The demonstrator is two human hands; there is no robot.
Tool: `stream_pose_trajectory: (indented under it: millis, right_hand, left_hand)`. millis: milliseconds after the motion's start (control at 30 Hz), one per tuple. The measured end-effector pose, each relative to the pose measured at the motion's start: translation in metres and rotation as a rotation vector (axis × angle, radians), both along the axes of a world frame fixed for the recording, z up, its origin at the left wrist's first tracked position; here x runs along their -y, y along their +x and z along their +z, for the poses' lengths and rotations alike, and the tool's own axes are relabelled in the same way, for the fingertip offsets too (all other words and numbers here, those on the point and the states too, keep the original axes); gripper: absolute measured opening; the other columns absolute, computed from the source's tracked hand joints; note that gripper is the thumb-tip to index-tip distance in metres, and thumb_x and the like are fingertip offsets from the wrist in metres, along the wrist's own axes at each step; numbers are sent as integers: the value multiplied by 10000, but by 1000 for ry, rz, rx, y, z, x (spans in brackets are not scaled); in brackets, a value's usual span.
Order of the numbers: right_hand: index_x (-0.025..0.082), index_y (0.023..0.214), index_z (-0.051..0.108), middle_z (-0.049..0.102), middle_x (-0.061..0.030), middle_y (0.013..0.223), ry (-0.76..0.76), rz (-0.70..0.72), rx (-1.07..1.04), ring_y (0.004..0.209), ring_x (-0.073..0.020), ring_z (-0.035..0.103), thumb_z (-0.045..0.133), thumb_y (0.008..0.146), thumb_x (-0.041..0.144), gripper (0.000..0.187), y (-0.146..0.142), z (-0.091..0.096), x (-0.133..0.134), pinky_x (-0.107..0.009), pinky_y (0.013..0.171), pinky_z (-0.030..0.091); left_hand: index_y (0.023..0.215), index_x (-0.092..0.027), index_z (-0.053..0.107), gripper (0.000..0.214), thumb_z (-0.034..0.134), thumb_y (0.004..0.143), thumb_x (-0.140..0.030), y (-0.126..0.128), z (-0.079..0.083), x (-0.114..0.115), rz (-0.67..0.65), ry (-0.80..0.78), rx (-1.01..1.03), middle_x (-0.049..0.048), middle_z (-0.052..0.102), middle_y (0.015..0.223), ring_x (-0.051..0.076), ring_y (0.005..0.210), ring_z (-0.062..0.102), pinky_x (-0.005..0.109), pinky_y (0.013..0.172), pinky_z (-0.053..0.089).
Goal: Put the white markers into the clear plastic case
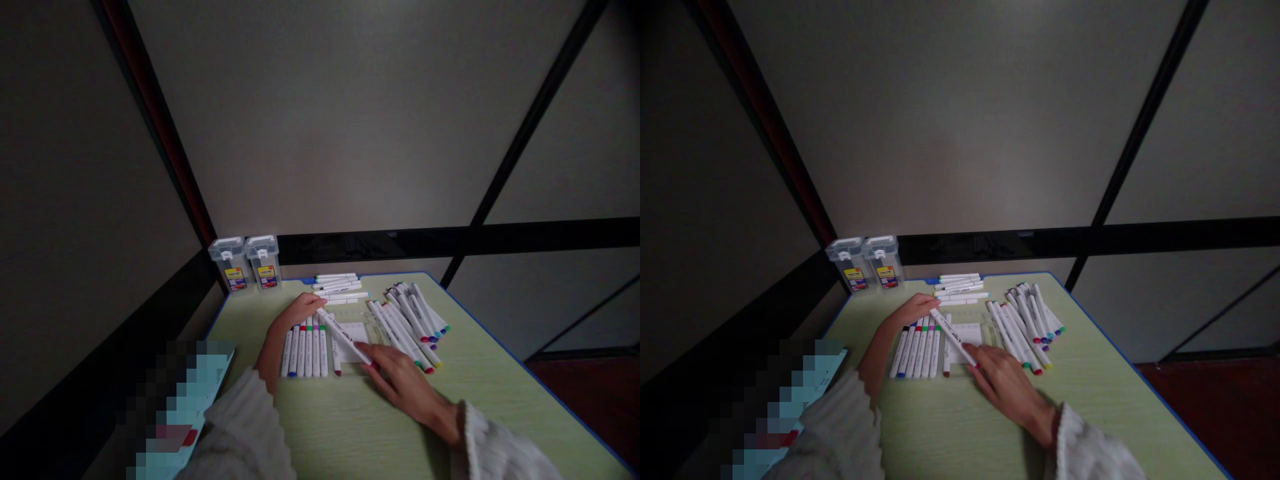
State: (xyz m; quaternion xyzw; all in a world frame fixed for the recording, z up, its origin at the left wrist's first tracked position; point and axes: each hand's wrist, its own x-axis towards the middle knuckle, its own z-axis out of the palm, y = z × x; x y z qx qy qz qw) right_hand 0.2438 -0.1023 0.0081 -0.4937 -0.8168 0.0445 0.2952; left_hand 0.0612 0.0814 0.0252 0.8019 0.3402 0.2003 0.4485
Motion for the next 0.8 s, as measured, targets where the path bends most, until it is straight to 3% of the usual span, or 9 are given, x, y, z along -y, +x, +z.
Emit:
stream_pose_trajectory:
  millis: [433,800]
  right_hand:
    - [136,1120,500,623,-86,842,-57,34,82,798,-214,583,408,879,315,314,-1,1,-1,-358,707,468]
    - [145,1134,493,622,-82,896,-115,59,58,827,-202,578,406,881,297,307,-4,2,1,-338,733,458]
  left_hand:
    - [661,-130,505,100,529,697,-220,34,-18,8,184,108,117,-43,475,570,65,527,429,167,491,317]
    - [704,-107,603,106,611,622,-174,42,-26,9,298,212,64,22,577,719,102,647,520,204,593,414]
